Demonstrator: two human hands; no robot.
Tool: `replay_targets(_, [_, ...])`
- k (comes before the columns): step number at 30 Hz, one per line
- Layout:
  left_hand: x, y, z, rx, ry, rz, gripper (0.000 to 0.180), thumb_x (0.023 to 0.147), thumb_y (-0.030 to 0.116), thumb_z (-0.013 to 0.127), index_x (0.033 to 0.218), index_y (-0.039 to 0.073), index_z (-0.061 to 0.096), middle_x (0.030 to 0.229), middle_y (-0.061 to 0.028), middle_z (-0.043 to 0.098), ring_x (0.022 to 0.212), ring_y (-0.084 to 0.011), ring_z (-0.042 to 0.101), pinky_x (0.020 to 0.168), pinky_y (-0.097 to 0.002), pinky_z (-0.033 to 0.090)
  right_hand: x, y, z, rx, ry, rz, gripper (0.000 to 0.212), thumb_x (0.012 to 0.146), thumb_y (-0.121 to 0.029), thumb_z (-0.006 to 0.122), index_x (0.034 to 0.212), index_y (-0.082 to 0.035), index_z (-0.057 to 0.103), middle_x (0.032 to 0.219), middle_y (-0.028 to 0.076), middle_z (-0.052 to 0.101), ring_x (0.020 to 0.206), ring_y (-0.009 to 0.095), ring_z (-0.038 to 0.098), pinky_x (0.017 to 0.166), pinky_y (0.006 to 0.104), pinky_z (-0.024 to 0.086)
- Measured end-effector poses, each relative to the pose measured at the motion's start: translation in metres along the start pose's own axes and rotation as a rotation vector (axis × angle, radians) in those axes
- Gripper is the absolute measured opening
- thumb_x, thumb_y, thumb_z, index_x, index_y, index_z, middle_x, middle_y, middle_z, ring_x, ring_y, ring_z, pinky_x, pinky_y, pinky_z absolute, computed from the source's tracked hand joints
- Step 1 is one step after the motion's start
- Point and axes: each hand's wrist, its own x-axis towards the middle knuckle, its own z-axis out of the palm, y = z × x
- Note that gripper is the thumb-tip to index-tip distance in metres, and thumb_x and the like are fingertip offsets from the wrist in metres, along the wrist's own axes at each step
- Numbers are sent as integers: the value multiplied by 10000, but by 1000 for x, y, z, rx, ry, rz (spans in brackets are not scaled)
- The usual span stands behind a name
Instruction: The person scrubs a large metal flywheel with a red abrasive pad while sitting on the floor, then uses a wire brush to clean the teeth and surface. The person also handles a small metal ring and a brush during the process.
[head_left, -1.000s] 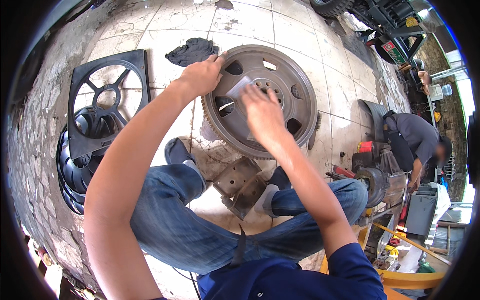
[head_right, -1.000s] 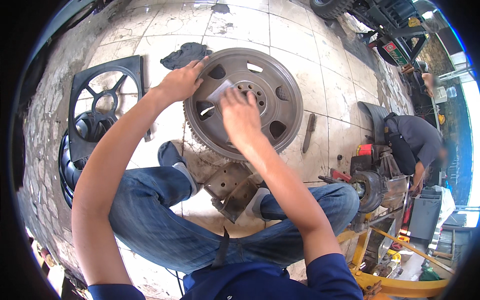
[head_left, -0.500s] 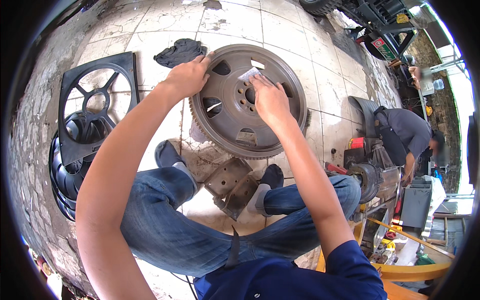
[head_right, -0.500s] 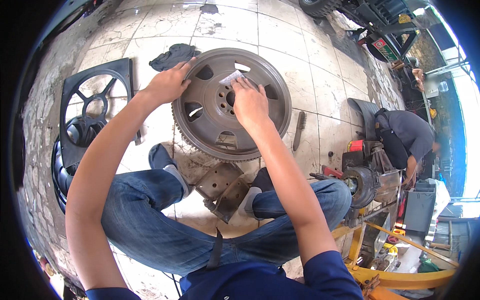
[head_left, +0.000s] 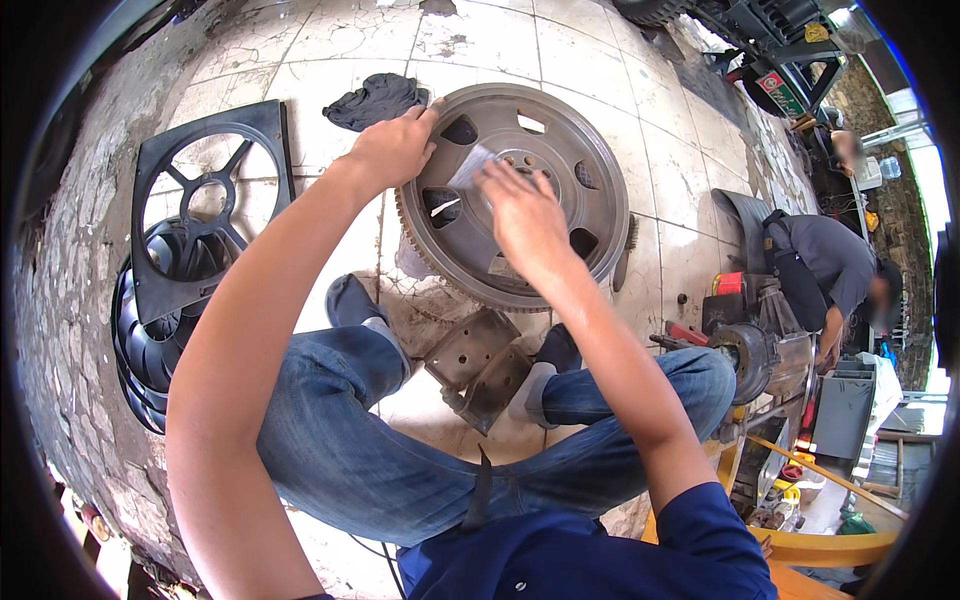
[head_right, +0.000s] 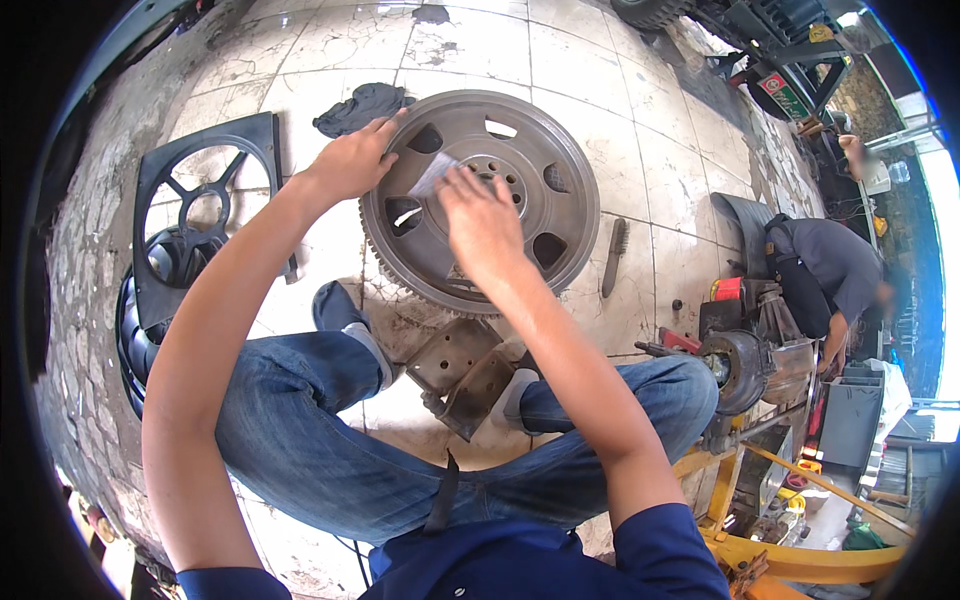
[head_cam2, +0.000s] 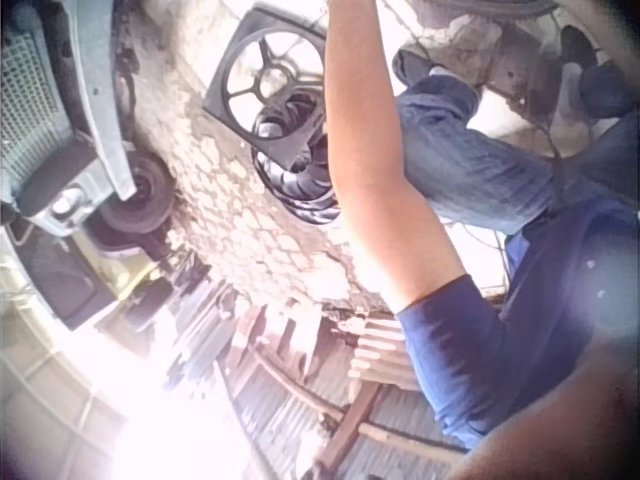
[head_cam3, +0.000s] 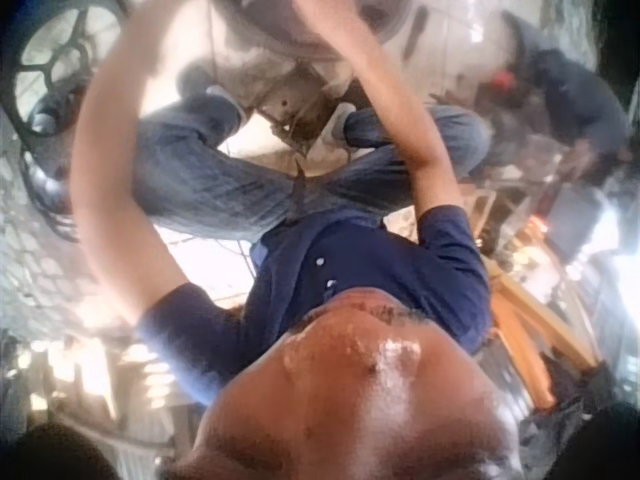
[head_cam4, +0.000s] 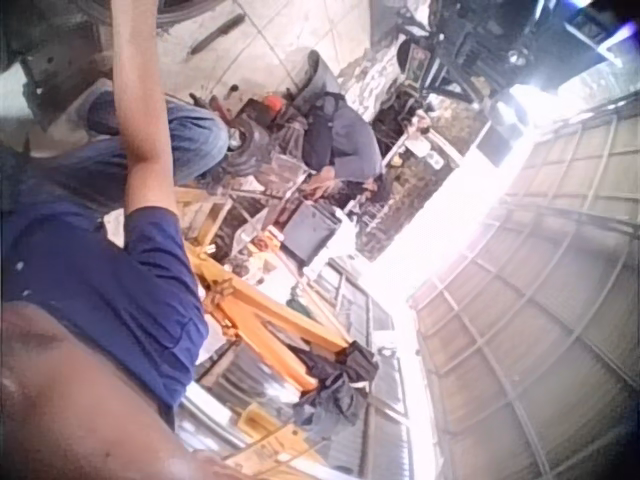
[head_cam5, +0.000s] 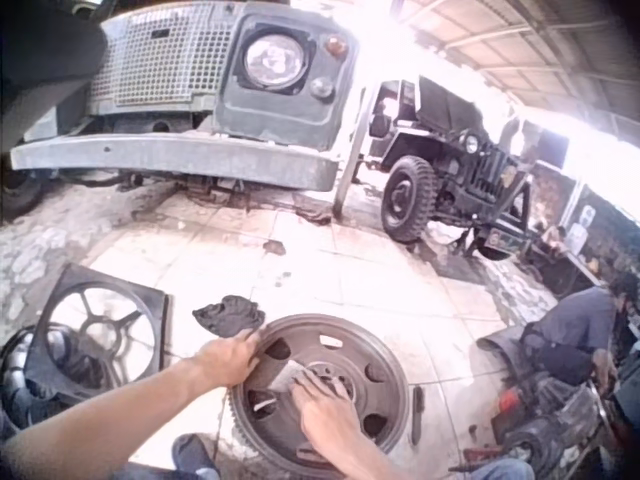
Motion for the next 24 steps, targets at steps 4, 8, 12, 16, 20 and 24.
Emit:
replay_targets(4, [-1, 3, -1, 30, -50, -14, 601, 956, 207, 525, 1489, 60, 288, 1315, -183, 533, 1032, -369, 648, 870, -462, 540, 1, 5, 5, 64, 14, 78, 442, 874, -50, 529, 1316, -59, 552, 1416, 124, 520, 1351, 240, 453, 1108, 463, 357])
replay_targets(8, [4, 4, -4, 104, -90, -13, 642, 964, 230, 521, 1512, 64, 229, 1366, -196, 495, 1020, -393, 646, 869, -460, 540, -1, 11, 17, 149, 111, 53, 441, 872, -40, 524, 1312, -58, 559, 1416, 121, 520, 1350, 248, 452, 1097, 451, 380])
replay_targets(12, [7, 11, -7, 193, -140, -36, 670, 971, 260, 518, 1525, 68, 195, 1383, -204, 483, 1005, -401, 652, 850, -464, 551, -1, 12, 23, 178, 146, 66, 424, 880, -34, 498, 1295, -61, 577, 1413, 118, 525, 1343, 253, 461, 1094, 456, 385])
replay_targets(16, [8, 18, -7, 336, -166, -71, 636, 984, 261, 495, 1527, 67, 226, 1370, -180, 505, 1008, -362, 676, 799, -464, 574, 0, 10, 24, 147, 212, 58, 407, 882, 3, 495, 1275, -37, 594, 1366, 131, 562, 1301, 272, 502, 1078, 392, 422])
replay_targets(20, [12, 17, -5, 380, -173, -70, 669, 977, 277, 509, 1528, 62, 196, 1364, -193, 500, 982, -379, 676, 784, -468, 579, 1, 15, 23, 134, 181, 33, 410, 882, -11, 483, 1278, -39, 587, 1376, 127, 554, 1299, 265, 505, 1061, 390, 442])
replay_targets(24, [12, 16, -1, 418, -162, -73, 686, 974, 281, 515, 1531, 60, 180, 1356, -197, 503, 964, -373, 681, 773, -461, 580, 2, 15, 15, 128, 130, 29, 406, 883, -35, 490, 1276, -55, 590, 1389, 120, 544, 1310, 248, 498, 1040, 391, 464])
